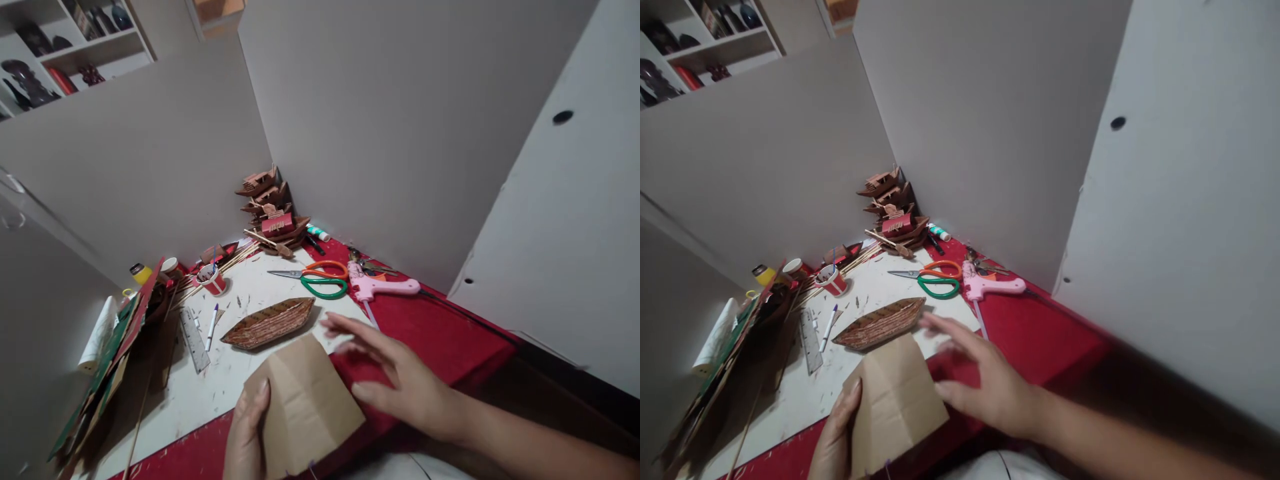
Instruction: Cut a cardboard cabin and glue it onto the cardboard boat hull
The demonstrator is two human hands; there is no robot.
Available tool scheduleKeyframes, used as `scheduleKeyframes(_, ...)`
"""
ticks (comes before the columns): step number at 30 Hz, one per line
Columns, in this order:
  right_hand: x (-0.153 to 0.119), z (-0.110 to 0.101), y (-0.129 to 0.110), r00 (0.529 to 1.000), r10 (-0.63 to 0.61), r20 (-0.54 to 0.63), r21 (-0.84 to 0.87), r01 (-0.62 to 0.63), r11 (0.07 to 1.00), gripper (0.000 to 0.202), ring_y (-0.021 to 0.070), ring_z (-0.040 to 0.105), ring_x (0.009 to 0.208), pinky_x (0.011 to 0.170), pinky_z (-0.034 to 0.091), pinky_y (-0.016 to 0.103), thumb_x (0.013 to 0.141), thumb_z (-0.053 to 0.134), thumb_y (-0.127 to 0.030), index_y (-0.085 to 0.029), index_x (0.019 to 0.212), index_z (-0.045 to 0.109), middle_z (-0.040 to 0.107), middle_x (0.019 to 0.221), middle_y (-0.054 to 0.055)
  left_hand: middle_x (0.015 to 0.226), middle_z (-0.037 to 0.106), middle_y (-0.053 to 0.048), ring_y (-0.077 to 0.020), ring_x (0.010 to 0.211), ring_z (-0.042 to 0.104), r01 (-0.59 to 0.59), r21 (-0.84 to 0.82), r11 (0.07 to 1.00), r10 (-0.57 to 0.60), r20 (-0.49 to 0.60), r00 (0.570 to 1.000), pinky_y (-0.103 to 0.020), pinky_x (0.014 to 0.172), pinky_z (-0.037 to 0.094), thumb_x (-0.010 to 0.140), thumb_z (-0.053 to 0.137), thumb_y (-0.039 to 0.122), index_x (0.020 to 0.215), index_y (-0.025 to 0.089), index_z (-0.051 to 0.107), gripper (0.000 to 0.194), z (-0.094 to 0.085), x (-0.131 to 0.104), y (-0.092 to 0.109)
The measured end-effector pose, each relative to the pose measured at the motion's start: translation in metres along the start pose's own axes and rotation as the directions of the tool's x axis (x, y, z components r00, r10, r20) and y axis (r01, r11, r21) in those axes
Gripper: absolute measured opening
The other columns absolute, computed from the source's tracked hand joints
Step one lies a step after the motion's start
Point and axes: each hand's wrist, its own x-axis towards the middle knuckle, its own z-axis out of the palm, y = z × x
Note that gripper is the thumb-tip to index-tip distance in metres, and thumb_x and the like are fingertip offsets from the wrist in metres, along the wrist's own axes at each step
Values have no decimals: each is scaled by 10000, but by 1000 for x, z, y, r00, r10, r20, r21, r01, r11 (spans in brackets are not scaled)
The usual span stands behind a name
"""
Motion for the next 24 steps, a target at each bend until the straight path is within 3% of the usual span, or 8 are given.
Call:
scheduleKeyframes(1, -5, -4, 1, 992, -128, -3, -221, 124, 967, 872, 320, 417, 1357, 1095, 372, 482, 790, 725, -359, -256, 1521, 262, 358, 1521, 180, 949, 777, -18, -240, 923, 701, -12, 29, 1000, 13, -45, 999, -306, 804, 534, 606, 852, 403, 911, 251, 769, 351, -2, 0, -1)
scheduleKeyframes(3, -13, -7, -4, 941, -306, 143, -502, 335, 797, 963, 335, 259, 1442, 1161, 245, 517, 764, 733, -287, -243, 1546, 173, 294, 1556, 175, 904, 783, -14, -246, 932, 703, -33, 92, 995, 40, -75, 996, -310, 829, 534, 616, 842, 430, 829, 255, 784, 282, -6, -3, -4)
scheduleKeyframes(6, -17, -5, -20, 873, -351, 340, -585, 488, 648, 881, 298, 282, 1440, 1182, 184, 522, 766, 606, -141, -223, 1540, 194, 400, 1506, 157, 867, 783, -25, -279, 936, 703, -47, 154, 987, 55, -47, 997, -352, 837, 542, 642, 818, 447, 832, 255, 791, 271, -4, -8, -8)
scheduleKeyframes(12, -13, 7, -28, 835, -360, 415, -523, 543, 657, 925, 336, 309, 1422, 1154, 250, 554, 698, 578, -166, -139, 1537, 189, 397, 1497, 204, 942, 772, -58, -280, 933, 703, -20, 104, 994, 24, -37, 999, -357, 787, 561, 710, 776, 413, 925, 235, 765, 279, 6, -9, -17)
scheduleKeyframes(18, 4, -5, -6, 894, -331, 302, -645, 447, 620, 762, 245, 490, 1305, 1075, 437, 430, 671, 424, 7, -93, 1427, 444, 547, 1382, 178, 995, 753, -90, -293, 955, 703, 78, 79, 994, -81, 31, 996, -362, 782, 560, 656, 821, 315, 1016, 205, 717, 390, 12, -10, -16)
scheduleKeyframes(20, 8, -14, -9, 909, -312, 276, -644, 416, 643, 706, 246, 542, 1254, 1049, 465, 414, 682, 427, 5, -100, 1375, 512, 587, 1344, 165, 1139, 716, -103, -298, 1012, 684, -35, 124, 992, 28, 57, 998, -362, 792, 553, 677, 807, 325, 1131, 232, 677, 481, 11, -13, -7)
scheduleKeyframes(21, 9, -18, -13, 922, -296, 249, -631, 387, 673, 670, 253, 568, 1223, 1037, 473, 419, 693, 432, -4, -103, 1346, 542, 608, 1317, 162, 1231, 677, -97, -296, 1074, 658, -153, 157, 976, 146, 56, 988, -357, 821, 542, 698, 795, 341, 1186, 260, 652, 516, 10, -15, -3)
scheduleKeyframes(24, 11, -17, -30, 980, -117, 162, -449, 179, 875, 436, 253, 666, 1036, 930, 535, 402, 809, 453, -100, -130, 1200, 644, 703, 1138, 142, 1409, 563, -56, -285, 1280, 512, -515, 324, 794, 504, 124, 855, -328, 991, 447, 710, 795, 352, 1277, 319, 612, 597, 7, -22, 7)
